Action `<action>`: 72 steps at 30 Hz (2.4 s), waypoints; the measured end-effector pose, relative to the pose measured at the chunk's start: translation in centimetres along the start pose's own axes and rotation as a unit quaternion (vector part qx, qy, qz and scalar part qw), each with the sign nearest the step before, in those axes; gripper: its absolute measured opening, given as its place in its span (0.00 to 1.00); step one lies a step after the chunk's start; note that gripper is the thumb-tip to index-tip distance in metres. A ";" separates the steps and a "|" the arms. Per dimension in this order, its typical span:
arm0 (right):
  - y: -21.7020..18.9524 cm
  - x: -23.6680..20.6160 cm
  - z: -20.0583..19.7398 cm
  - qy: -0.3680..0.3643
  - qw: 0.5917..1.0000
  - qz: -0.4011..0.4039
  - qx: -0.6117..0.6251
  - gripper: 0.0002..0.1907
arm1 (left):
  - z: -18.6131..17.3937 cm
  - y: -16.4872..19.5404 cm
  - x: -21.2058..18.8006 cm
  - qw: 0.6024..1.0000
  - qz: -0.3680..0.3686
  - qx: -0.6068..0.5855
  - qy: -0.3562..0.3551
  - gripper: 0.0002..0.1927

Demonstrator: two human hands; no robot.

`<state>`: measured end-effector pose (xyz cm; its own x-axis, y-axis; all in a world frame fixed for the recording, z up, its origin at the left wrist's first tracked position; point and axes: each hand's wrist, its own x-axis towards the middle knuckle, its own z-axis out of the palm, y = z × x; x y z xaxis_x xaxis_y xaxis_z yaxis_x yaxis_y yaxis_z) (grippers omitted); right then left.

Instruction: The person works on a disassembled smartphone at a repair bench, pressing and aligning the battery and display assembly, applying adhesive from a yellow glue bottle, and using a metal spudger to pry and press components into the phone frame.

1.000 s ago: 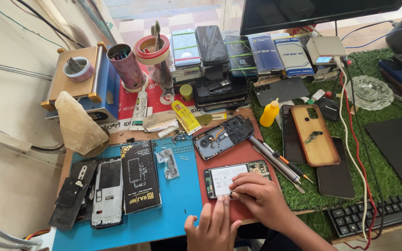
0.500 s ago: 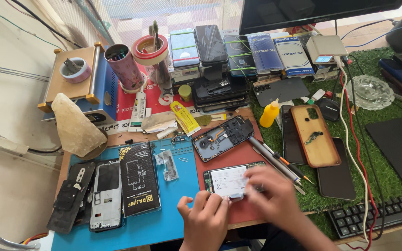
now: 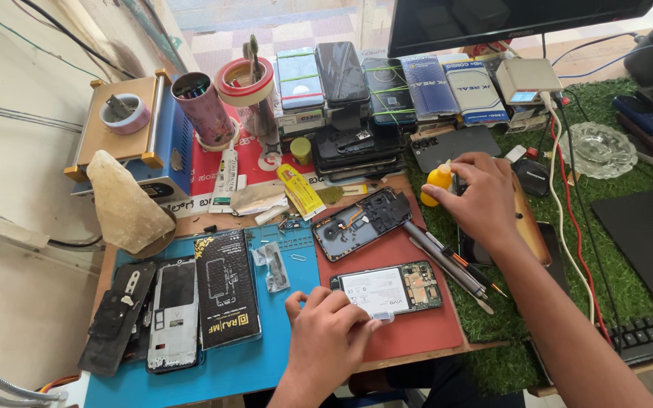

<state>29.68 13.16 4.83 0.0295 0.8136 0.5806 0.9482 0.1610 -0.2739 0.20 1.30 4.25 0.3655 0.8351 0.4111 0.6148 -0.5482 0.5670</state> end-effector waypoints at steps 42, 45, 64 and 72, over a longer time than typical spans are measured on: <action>-4.2 -27.5 -1.7 -0.234 0.858 0.341 0.304 0.23 | 0.2 -2.2 -0.3 0.994 0.014 -0.109 -0.006 0.29; -3.9 -27.3 -2.3 -0.204 0.856 0.319 0.352 0.21 | 0.1 -1.7 -0.5 0.993 -0.018 -0.116 -0.028 0.27; -4.7 -22.9 -5.1 -0.217 0.868 0.288 0.342 0.21 | -0.3 -2.5 -0.5 0.988 -0.031 -0.137 -0.069 0.31; -5.2 -21.9 -5.3 -0.204 0.886 0.261 0.324 0.23 | 0.1 -2.7 -0.7 0.986 -0.029 -0.147 -0.067 0.29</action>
<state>25.76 -8.46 -2.33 0.1685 0.9847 -0.0453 0.4537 -0.1183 -0.8833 -1.64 2.23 2.32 0.4376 0.8529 0.2848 0.4149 -0.4726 0.7775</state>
